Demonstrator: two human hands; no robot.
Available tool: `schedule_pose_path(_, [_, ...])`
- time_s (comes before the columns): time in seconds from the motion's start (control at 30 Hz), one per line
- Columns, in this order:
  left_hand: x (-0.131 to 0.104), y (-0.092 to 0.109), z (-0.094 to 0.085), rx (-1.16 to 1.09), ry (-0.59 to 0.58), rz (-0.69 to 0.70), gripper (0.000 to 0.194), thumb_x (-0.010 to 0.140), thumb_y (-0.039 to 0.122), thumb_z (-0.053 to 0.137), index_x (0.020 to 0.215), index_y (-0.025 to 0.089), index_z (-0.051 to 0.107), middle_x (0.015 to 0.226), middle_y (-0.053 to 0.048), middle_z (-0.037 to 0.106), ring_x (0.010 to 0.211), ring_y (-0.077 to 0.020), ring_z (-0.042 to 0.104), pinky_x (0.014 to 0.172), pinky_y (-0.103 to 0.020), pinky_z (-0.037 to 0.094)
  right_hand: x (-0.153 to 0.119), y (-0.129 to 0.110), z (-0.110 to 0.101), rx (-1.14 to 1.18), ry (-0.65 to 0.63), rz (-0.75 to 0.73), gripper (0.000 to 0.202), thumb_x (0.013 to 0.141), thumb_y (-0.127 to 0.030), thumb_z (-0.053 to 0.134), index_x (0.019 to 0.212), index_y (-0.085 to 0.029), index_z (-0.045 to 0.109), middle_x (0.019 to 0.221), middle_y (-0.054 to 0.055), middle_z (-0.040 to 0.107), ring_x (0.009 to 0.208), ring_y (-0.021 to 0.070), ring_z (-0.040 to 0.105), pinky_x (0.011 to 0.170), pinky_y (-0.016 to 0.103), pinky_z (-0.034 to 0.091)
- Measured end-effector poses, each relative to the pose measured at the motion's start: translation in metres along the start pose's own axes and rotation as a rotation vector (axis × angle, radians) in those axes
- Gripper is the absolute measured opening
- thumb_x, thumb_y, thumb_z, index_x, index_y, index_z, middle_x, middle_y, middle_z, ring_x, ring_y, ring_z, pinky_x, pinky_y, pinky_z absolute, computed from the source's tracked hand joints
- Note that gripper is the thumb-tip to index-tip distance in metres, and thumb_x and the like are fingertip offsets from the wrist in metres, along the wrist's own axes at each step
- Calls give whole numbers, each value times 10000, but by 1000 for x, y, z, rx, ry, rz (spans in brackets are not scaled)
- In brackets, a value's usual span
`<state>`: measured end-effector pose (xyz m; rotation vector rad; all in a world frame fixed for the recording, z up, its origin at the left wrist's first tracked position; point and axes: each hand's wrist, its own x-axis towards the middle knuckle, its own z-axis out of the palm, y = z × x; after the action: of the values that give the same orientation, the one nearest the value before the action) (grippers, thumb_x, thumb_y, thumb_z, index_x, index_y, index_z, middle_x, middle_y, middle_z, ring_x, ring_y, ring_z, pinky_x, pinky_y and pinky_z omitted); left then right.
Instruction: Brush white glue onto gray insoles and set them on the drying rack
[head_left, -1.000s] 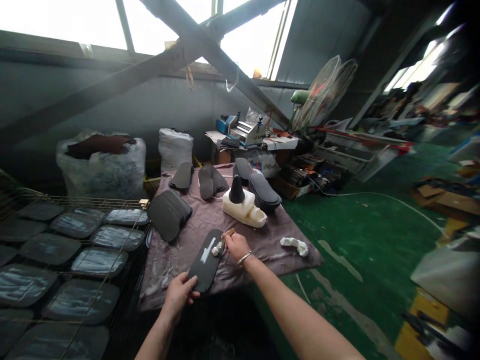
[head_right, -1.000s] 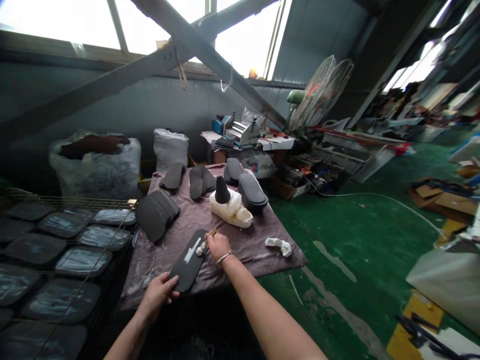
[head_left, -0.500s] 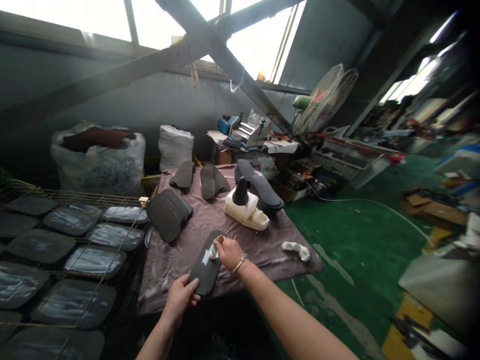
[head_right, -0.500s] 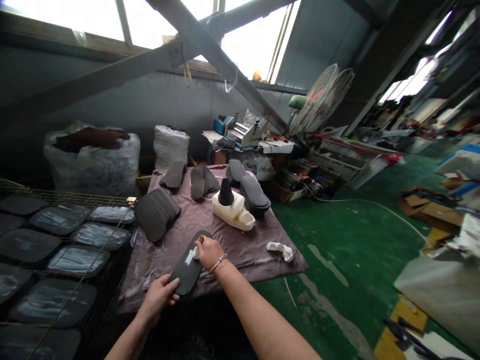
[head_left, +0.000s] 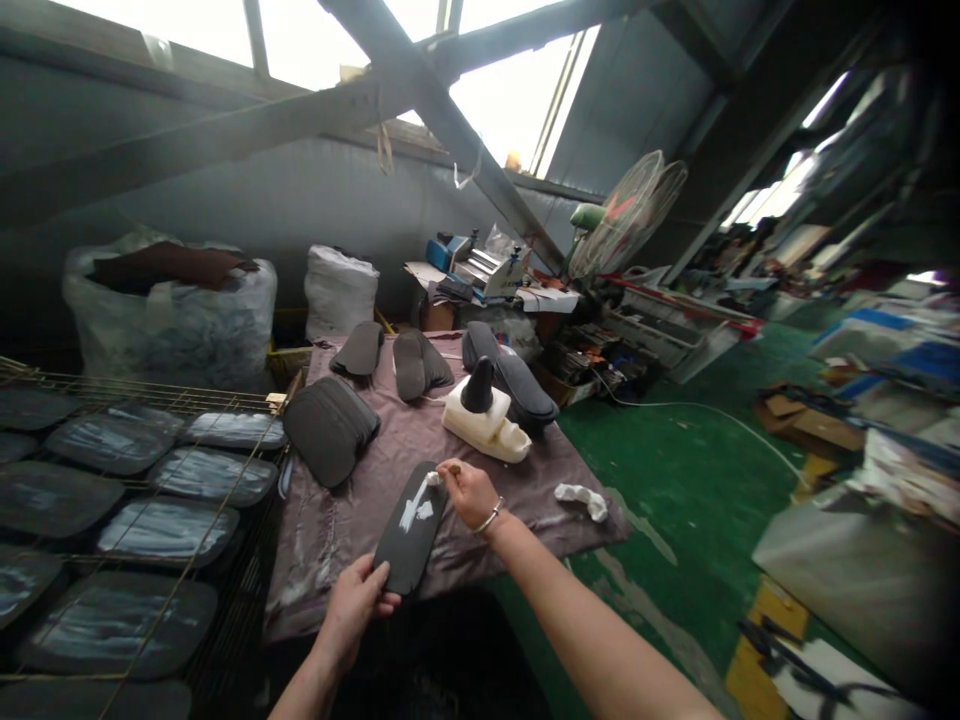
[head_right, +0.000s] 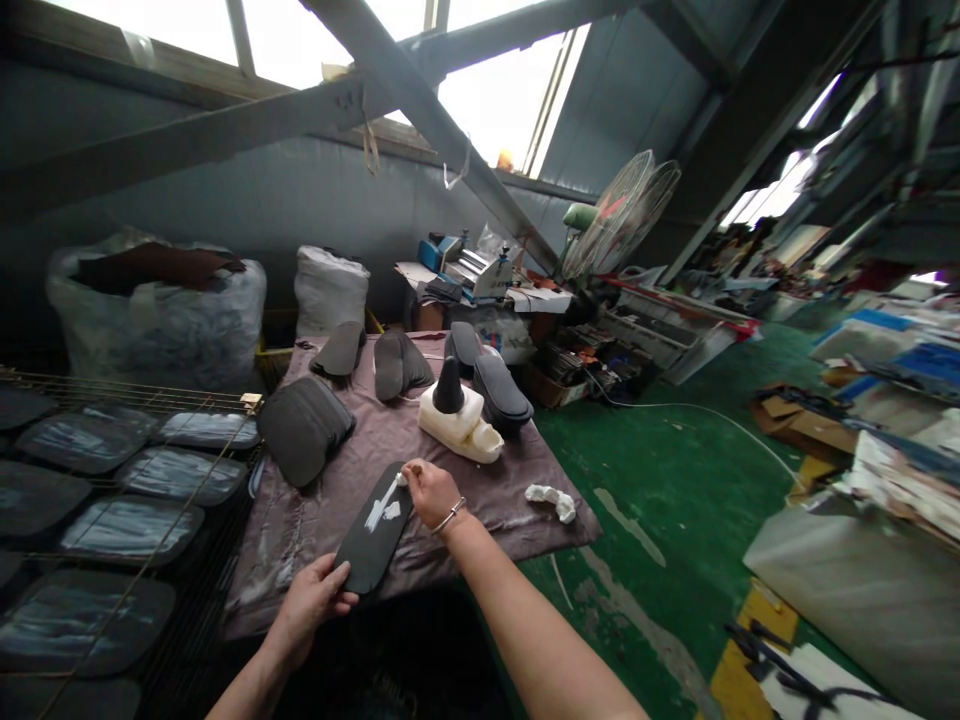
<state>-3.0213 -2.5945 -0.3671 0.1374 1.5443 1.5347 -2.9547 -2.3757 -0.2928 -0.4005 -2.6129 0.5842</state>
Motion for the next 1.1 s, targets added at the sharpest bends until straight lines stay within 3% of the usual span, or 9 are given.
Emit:
schedule_pose_path(0.17, [-5, 3, -2, -85, -29, 14, 470, 662, 377, 688, 1023, 94, 584, 733, -64, 670, 562, -127, 625, 516, -206, 492, -30, -29, 16, 96, -44, -139, 218, 943, -258, 378, 917, -165, 574, 885, 67, 646, 854, 165, 607, 793, 264, 464])
schedule_pose_path(0.3, [0, -1, -2, -62, -18, 12, 473, 647, 382, 700, 1003, 91, 585, 706, -62, 671, 544, -131, 627, 495, -205, 490, -54, -50, 24, 228, -72, -91, 262, 962, -277, 347, 883, -174, 575, 808, 47, 637, 769, 146, 610, 732, 238, 466])
schedule_pose_path(0.47, [11, -11, 0, -19, 6, 1, 409, 665, 393, 682, 933, 101, 580, 611, -38, 652, 508, -121, 616, 460, -182, 479, -32, -18, 18, 163, -1, 33, 357, 956, -308, 353, 709, -171, 571, 609, 20, 596, 590, 134, 594, 592, 209, 457])
schedule_pose_path(0.63, [14, -14, 2, 4, 28, -3, 381, 637, 436, 691, 811, 119, 571, 597, -27, 647, 484, -111, 605, 432, -171, 464, 0, 23, 2, 95, 132, 32, 298, 951, -294, 336, 855, -148, 577, 812, 85, 638, 784, 178, 615, 734, 275, 478])
schedule_pose_path(0.73, [13, -14, 4, 8, 56, 3, 370, 635, 459, 683, 750, 133, 551, 548, -10, 626, 469, -109, 598, 422, -167, 453, -10, 15, 1, 100, 72, -76, 246, 940, -278, 369, 902, -155, 579, 883, 84, 641, 860, 181, 605, 802, 290, 471])
schedule_pose_path(0.83, [11, -14, 6, 7, 85, 21, 365, 637, 469, 674, 712, 143, 528, 509, -9, 610, 461, -115, 595, 417, -169, 445, -40, -11, 7, 139, -39, -165, 218, 941, -254, 379, 960, -162, 576, 891, 77, 640, 852, 177, 606, 790, 288, 478])
schedule_pose_path(0.93, [9, -13, 6, -2, 90, 38, 355, 641, 459, 672, 710, 144, 522, 516, -10, 612, 470, -115, 596, 424, -170, 446, -66, -35, 13, 259, -94, -150, 218, 949, -255, 367, 963, -173, 569, 869, 58, 636, 818, 159, 608, 759, 265, 480])
schedule_pose_path(1.0, [8, -13, 6, -5, 89, 45, 353, 645, 457, 667, 719, 142, 525, 522, -5, 612, 471, -109, 590, 426, -168, 447, -69, -39, 14, 317, -97, -111, 239, 956, -265, 353, 910, -177, 570, 813, 42, 631, 761, 145, 609, 717, 243, 483])
schedule_pose_path(1.1, [9, -14, 5, 0, 85, 46, 367, 647, 465, 662, 750, 135, 541, 508, 0, 603, 467, -106, 583, 425, -167, 442, -50, -22, 13, 296, -1, -70, 255, 956, -277, 356, 857, -174, 568, 762, 37, 624, 715, 144, 607, 683, 237, 486])
